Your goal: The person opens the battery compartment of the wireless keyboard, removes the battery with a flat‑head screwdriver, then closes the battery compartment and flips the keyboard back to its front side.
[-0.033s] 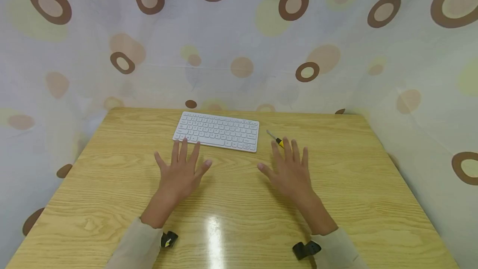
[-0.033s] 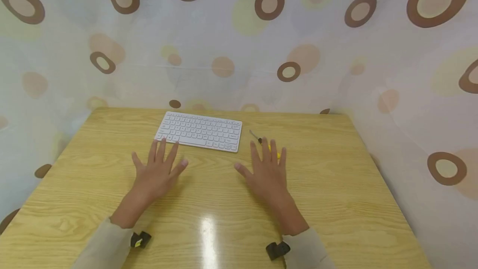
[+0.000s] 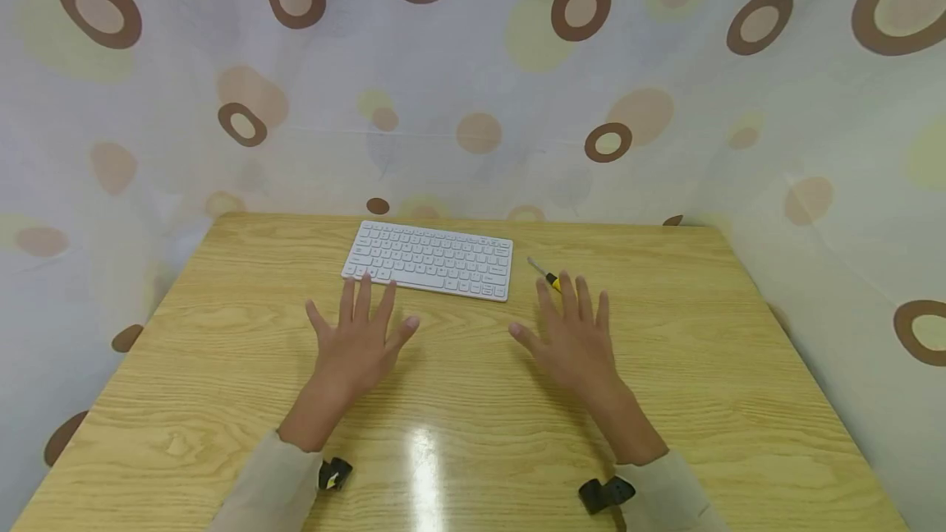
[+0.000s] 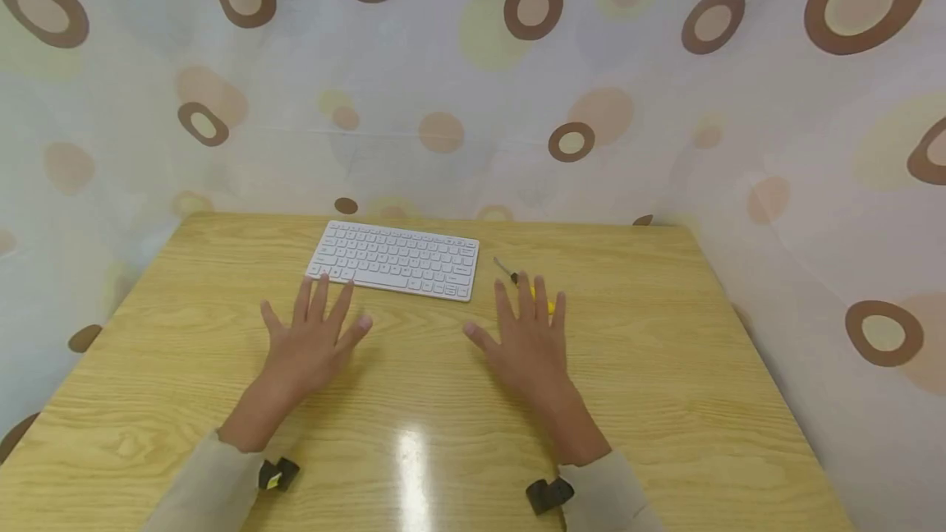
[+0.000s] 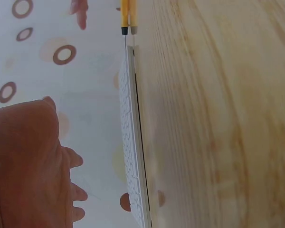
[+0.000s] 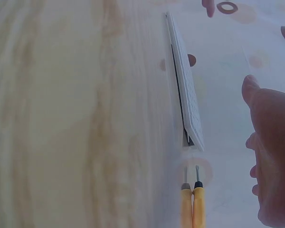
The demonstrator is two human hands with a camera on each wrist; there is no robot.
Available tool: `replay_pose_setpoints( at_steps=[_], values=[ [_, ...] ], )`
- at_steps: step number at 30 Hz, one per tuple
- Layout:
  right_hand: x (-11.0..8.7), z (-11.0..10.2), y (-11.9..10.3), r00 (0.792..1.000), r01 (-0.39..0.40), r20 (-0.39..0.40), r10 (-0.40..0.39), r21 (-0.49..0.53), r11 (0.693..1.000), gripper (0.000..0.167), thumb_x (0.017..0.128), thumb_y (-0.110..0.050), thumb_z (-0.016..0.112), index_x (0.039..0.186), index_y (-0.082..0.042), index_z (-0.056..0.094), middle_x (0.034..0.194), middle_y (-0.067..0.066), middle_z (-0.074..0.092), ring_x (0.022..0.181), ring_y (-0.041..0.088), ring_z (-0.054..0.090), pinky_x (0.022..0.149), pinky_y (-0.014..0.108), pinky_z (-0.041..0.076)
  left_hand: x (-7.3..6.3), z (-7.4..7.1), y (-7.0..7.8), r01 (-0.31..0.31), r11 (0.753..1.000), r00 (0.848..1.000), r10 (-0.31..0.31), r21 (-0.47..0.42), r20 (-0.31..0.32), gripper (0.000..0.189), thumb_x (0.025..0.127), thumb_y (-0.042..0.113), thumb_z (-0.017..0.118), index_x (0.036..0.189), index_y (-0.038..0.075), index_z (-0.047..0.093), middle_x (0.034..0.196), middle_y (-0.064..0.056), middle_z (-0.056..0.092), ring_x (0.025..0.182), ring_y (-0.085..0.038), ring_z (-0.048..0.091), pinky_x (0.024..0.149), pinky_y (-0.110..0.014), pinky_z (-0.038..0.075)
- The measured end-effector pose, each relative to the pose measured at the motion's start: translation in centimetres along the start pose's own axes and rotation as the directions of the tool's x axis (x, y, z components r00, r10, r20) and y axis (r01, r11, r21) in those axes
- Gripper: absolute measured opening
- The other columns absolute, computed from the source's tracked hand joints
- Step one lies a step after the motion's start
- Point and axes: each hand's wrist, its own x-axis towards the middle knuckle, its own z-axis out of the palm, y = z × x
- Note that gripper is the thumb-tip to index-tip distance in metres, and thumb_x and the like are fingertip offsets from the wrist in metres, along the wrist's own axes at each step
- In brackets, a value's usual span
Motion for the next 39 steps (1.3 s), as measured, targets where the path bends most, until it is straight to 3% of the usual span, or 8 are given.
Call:
replay_pose_setpoints(
  at_steps=[18, 21, 24, 28, 33, 36, 39],
  values=[
    [0.1, -0.4, -0.2, 0.998, 0.017, -0.062, -0.016, 0.014, 1.0, 0.086, 0.098, -0.072, 0.035, 0.16, -0.013, 0.026, 0.166, 0.021, 0.012, 0.154, 0.043, 0.004, 0.119, 0.066, -0.004, 0.1, -0.1, 0.0, -0.018, 1.0, 1.0, 0.018, 0.007, 0.006, 0.08, 0.102, 0.068, 0.022, 0.162, 0.016, 0.022, 0.168, -0.021, 0.011, 0.155, -0.042, 0.004, 0.108, -0.08, -0.01],
    [0.1, -0.4, -0.3, 0.996, 0.016, -0.086, -0.01, 0.065, 0.998, 0.083, 0.1, -0.068, 0.035, 0.16, -0.011, 0.028, 0.164, 0.022, 0.015, 0.153, 0.044, 0.008, 0.12, 0.065, 0.002, 0.5, -0.2, -0.2, -0.029, 1.0, 1.0, 0.029, 0.009, -0.006, 0.079, 0.103, 0.067, 0.021, 0.162, 0.014, 0.022, 0.167, -0.022, 0.013, 0.154, -0.043, 0.007, 0.109, -0.08, -0.006],
    [0.4, -0.4, -0.3, 0.996, 0.002, -0.09, 0.013, 0.164, 0.987, 0.08, 0.102, -0.065, 0.035, 0.159, -0.01, 0.028, 0.164, 0.021, 0.017, 0.152, 0.044, 0.012, 0.116, 0.068, 0.019, 1.0, -0.3, -0.8, -0.041, 0.999, 0.999, 0.041, -0.013, -0.027, 0.077, 0.104, 0.064, 0.023, 0.161, 0.012, 0.024, 0.166, -0.024, 0.016, 0.153, -0.044, 0.012, 0.111, -0.078, 0.001],
    [1.0, -0.3, -0.2, 0.998, -0.015, -0.051, 0.036, 0.368, 0.93, 0.079, 0.102, -0.064, 0.036, 0.16, -0.01, 0.026, 0.163, 0.019, 0.019, 0.151, 0.043, 0.018, 0.104, 0.072, 0.035, 2.1, -0.5, -1.9, -0.059, 0.995, 0.997, 0.055, -0.076, -0.052, 0.076, 0.106, 0.06, 0.028, 0.159, 0.007, 0.026, 0.163, -0.025, 0.021, 0.15, -0.046, 0.018, 0.116, -0.07, 0.012],
    [2.2, 0.4, 0.1, 1.0, -0.015, 0.02, 0.004, 0.613, 0.79, 0.075, 0.103, -0.059, 0.042, 0.159, -0.011, 0.028, 0.163, 0.02, 0.02, 0.144, 0.043, 0.029, 0.108, 0.065, 0.036, 3.7, -0.5, -3.7, -0.057, 0.981, 0.998, 0.051, -0.185, -0.037, 0.074, 0.106, 0.056, 0.035, 0.158, 0.004, 0.027, 0.161, -0.026, 0.024, 0.148, -0.048, 0.02, 0.116, -0.065, 0.025],
    [3.1, 1.0, 0.2, 0.998, -0.045, 0.065, 0.0, 0.691, 0.721, 0.073, 0.103, -0.056, 0.047, 0.158, -0.011, 0.03, 0.162, 0.017, 0.024, 0.142, 0.038, 0.034, 0.111, 0.058, 0.038, 4.7, -0.5, -4.8, -0.036, 0.959, 0.999, 0.034, -0.28, -0.01, 0.07, 0.107, 0.05, 0.041, 0.158, 0.005, 0.028, 0.162, -0.024, 0.023, 0.147, -0.048, 0.018, 0.114, -0.065, 0.028],
    [4.0, 1.4, 0.1, 0.996, -0.08, 0.09, 0.022, 0.711, 0.699, 0.073, 0.102, -0.054, 0.052, 0.156, -0.009, 0.033, 0.16, 0.013, 0.03, 0.142, 0.034, 0.036, 0.112, 0.054, 0.039, 5.6, -0.4, -5.8, -0.022, 0.929, 1.0, 0.025, -0.369, 0.002, 0.063, 0.107, 0.04, 0.046, 0.157, 0.004, 0.03, 0.161, -0.024, 0.024, 0.147, -0.049, 0.017, 0.116, -0.064, 0.025]
  ],
)
